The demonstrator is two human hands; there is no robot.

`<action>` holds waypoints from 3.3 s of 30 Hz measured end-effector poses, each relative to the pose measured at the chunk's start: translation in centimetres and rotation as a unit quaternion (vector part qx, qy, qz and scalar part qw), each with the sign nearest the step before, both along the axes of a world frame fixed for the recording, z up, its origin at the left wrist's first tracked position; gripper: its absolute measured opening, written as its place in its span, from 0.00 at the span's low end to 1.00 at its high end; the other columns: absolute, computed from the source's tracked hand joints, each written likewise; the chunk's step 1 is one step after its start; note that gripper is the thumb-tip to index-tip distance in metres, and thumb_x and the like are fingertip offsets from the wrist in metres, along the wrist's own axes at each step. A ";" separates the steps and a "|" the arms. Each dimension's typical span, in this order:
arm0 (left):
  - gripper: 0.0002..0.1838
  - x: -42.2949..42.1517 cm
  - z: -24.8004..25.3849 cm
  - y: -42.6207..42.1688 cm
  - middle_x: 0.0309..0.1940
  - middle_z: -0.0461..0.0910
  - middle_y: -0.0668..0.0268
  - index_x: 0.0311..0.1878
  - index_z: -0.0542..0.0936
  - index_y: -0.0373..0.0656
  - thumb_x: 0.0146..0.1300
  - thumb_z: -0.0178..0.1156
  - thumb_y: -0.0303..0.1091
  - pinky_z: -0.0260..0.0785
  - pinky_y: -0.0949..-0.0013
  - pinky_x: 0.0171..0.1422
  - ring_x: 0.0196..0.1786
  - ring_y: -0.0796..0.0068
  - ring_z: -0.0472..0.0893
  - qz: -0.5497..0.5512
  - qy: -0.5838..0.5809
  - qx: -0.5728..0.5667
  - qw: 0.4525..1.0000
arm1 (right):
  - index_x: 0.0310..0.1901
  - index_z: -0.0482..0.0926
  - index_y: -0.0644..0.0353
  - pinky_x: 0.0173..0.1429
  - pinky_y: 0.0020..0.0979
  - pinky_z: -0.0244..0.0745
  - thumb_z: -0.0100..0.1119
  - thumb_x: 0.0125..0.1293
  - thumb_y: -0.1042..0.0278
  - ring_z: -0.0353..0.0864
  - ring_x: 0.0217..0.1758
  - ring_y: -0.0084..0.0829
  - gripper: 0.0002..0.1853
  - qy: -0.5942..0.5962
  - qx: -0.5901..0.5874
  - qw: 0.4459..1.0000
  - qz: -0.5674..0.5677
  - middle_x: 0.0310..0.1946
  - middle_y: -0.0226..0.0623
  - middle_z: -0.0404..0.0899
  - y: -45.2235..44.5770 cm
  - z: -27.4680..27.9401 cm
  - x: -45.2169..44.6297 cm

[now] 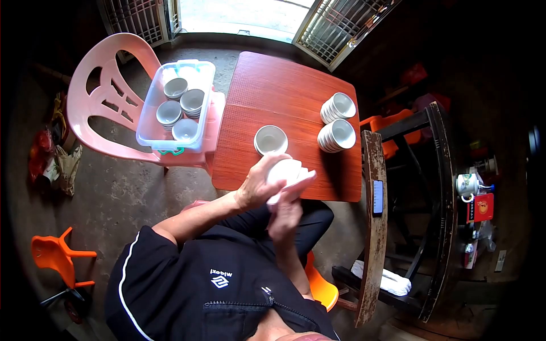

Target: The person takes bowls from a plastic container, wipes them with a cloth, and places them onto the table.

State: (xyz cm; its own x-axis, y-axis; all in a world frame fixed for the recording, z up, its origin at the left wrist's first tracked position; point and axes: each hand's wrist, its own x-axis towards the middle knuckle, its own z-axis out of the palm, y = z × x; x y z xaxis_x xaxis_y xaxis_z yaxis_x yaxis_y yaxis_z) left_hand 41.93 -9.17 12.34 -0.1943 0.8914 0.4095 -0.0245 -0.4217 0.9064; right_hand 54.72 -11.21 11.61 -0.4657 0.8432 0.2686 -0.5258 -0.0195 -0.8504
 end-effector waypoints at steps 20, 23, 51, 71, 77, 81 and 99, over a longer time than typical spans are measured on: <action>0.28 -3.1 2.9 0.5 0.57 0.72 0.56 0.65 0.66 0.41 0.70 0.50 0.50 0.64 0.66 0.65 0.61 0.67 0.71 -0.262 -0.057 -0.277 0.923 | 0.52 0.72 0.69 0.44 0.36 0.79 0.60 0.63 0.75 0.83 0.37 0.41 0.16 -0.352 0.365 0.840 -0.194 0.35 0.45 0.82 -0.6 -2.1 1.5; 0.35 -1.9 2.5 0.1 0.62 0.69 0.51 0.68 0.65 0.47 0.60 0.63 0.46 0.62 0.61 0.68 0.65 0.60 0.70 -0.109 0.135 -0.069 0.982 | 0.47 0.75 0.64 0.40 0.28 0.77 0.55 0.68 0.73 0.77 0.30 0.23 0.08 0.027 -0.166 0.982 -0.085 0.29 0.31 0.79 -1.1 0.5 1.2; 0.14 -1.8 -0.4 1.2 0.36 0.82 0.62 0.43 0.79 0.35 0.69 0.51 0.37 0.72 0.73 0.48 0.41 0.78 0.80 -0.199 -0.313 -0.297 0.880 | 0.56 0.67 0.69 0.73 0.53 0.45 0.53 0.64 0.42 0.58 0.64 0.64 0.34 -0.372 0.438 0.811 -0.106 0.60 0.64 0.61 0.6 -0.1 -0.1; 0.17 -1.4 1.7 1.2 0.46 0.78 0.55 0.51 0.76 0.34 0.71 0.45 0.37 0.71 0.67 0.53 0.46 0.70 0.79 -0.197 0.003 -0.197 0.960 | 0.58 0.69 0.72 0.50 0.37 0.74 0.57 0.66 0.75 0.79 0.47 0.49 0.20 -0.443 0.411 0.752 -0.263 0.47 0.58 0.75 -1.4 -4.9 1.5; 0.33 -0.9 0.9 0.3 0.63 0.66 0.59 0.71 0.60 0.45 0.67 0.57 0.47 0.60 0.63 0.69 0.67 0.66 0.65 -0.266 -0.029 -0.164 0.949 | 0.53 0.73 0.68 0.44 0.23 0.74 0.57 0.67 0.76 0.77 0.39 0.21 0.14 -0.021 -0.112 0.981 -0.159 0.41 0.34 0.78 -1.1 0.0 1.9; 0.19 -1.4 2.0 0.4 0.50 0.75 0.52 0.61 0.67 0.38 0.74 0.44 0.38 0.69 0.63 0.56 0.51 0.61 0.78 -0.165 0.218 -0.115 0.955 | 0.53 0.71 0.67 0.47 0.32 0.75 0.57 0.65 0.75 0.80 0.44 0.43 0.16 -0.420 0.423 0.762 -0.251 0.46 0.51 0.77 -1.3 -2.5 2.2; 0.16 -1.8 1.8 1.8 0.36 0.81 0.61 0.43 0.80 0.34 0.66 0.56 0.40 0.72 0.70 0.49 0.39 0.74 0.81 -0.195 -0.189 -0.325 0.906 | 0.61 0.67 0.68 0.74 0.47 0.49 0.57 0.65 0.63 0.59 0.70 0.52 0.26 -0.568 0.498 0.638 -0.152 0.60 0.58 0.66 1.0 -1.6 1.9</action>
